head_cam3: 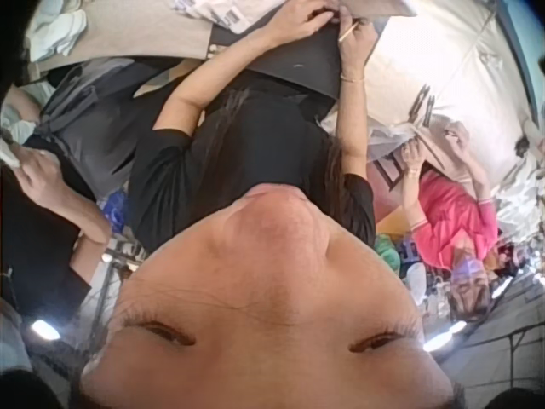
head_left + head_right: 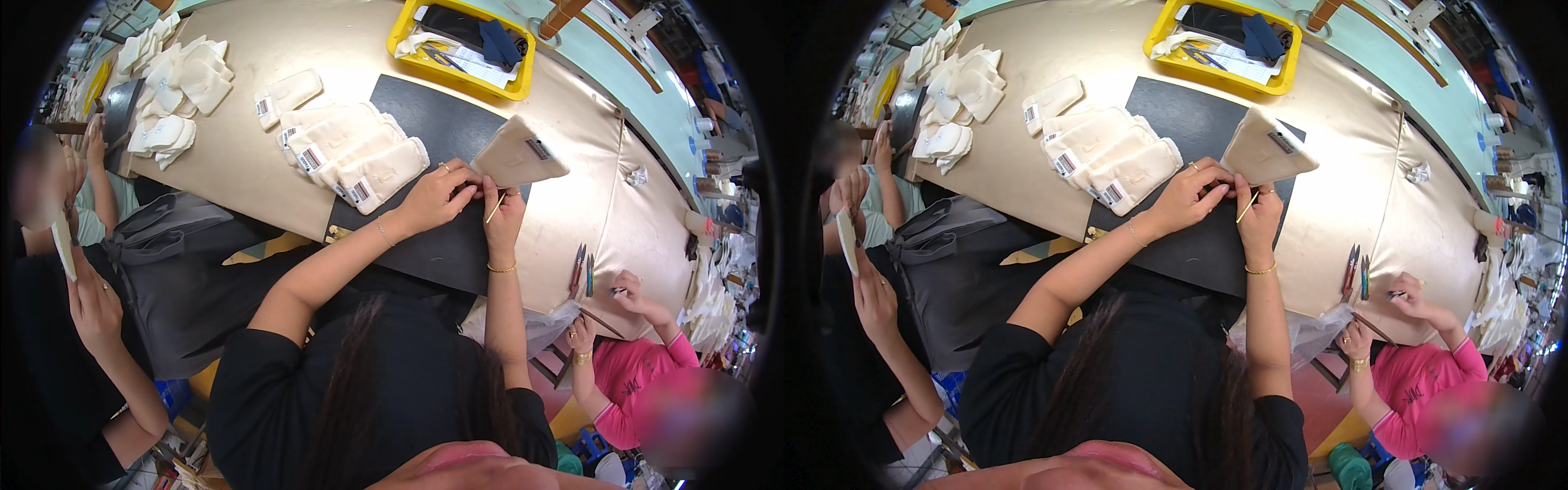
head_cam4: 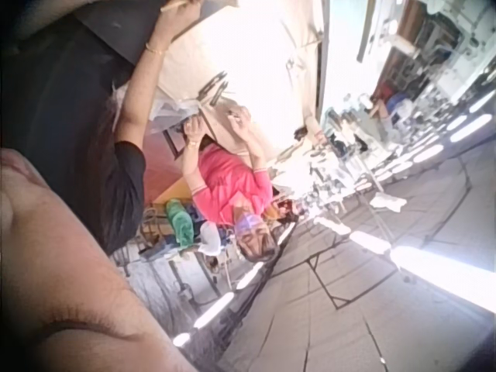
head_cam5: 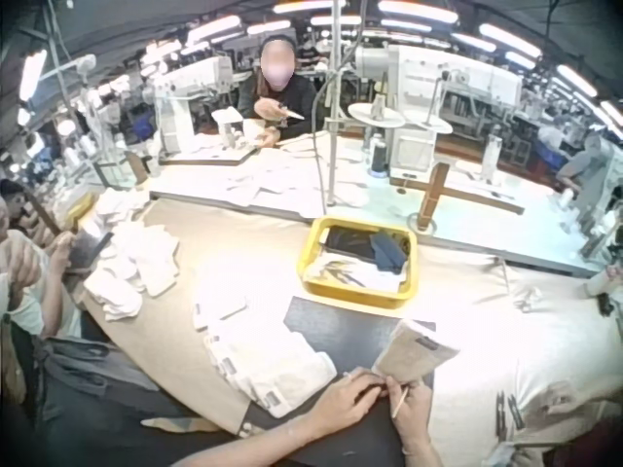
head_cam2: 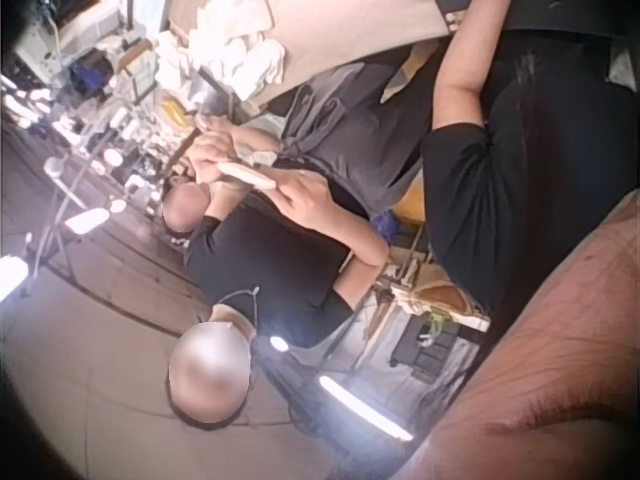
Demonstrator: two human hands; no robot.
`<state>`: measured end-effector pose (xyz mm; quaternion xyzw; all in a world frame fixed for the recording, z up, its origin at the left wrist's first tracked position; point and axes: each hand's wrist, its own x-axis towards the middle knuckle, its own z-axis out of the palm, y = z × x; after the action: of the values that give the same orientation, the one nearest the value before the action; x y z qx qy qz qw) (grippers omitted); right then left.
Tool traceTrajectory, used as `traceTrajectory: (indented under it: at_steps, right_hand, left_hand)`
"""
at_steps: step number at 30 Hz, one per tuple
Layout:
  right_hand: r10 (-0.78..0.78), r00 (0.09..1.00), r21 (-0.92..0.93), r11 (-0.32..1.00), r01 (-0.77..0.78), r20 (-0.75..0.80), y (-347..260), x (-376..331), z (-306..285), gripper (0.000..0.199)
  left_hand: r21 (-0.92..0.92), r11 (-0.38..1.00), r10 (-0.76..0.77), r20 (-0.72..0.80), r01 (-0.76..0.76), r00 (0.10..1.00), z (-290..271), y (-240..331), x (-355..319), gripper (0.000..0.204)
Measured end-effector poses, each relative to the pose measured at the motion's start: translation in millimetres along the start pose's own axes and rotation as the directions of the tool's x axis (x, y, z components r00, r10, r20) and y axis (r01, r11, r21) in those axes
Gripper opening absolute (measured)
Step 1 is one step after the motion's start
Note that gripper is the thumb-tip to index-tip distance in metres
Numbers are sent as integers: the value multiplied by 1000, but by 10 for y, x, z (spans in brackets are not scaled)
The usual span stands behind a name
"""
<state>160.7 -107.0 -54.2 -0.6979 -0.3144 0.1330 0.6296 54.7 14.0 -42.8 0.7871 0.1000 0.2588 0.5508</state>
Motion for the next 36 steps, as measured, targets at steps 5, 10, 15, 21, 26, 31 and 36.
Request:
traceTrajectory:
  at_steps: [5, 10, 15, 21, 26, 31, 36]
  right_hand:
    - [8, 1000, 7, 1000, -9, 12, -24, 1, -2, 15]
    - [35, 999, 31, 999, -35, 12, -16, -4, -7, 16]
    - [30, 999, 28, 999, -30, 13, -5, -11, -11, 16]
    - [-47, 988, 58, 997, 56, -147, -25, -24, 12, 12]
    - [-27, 995, 58, 998, 33, -92, 22, -43, -35, 10]
    - [12, 994, 115, 993, 1, -110, 96, -33, -40, 13]
    - [19, 995, 136, 991, -5, -102, 114, -36, -43, 16]
  left_hand:
    - [31, 999, -16, 10, 16, 1000, -6, 13, -14, 15]
    - [48, 998, 29, 12, -30, 999, 0, 27, -26, 15]
    - [69, 997, 17, 28, -19, 999, 8, 24, -28, 13]
    - [60, 996, 57, 30, -59, 998, 5, 45, -54, 19]
    - [40, 998, 47, 26, -48, 999, -105, 323, -14, 17]
    - [146, 973, 175, 24, -176, 984, -682, 726, 112, 18]
    - [604, 777, -24, -257, 180, 966, -1642, 484, 701, 30]
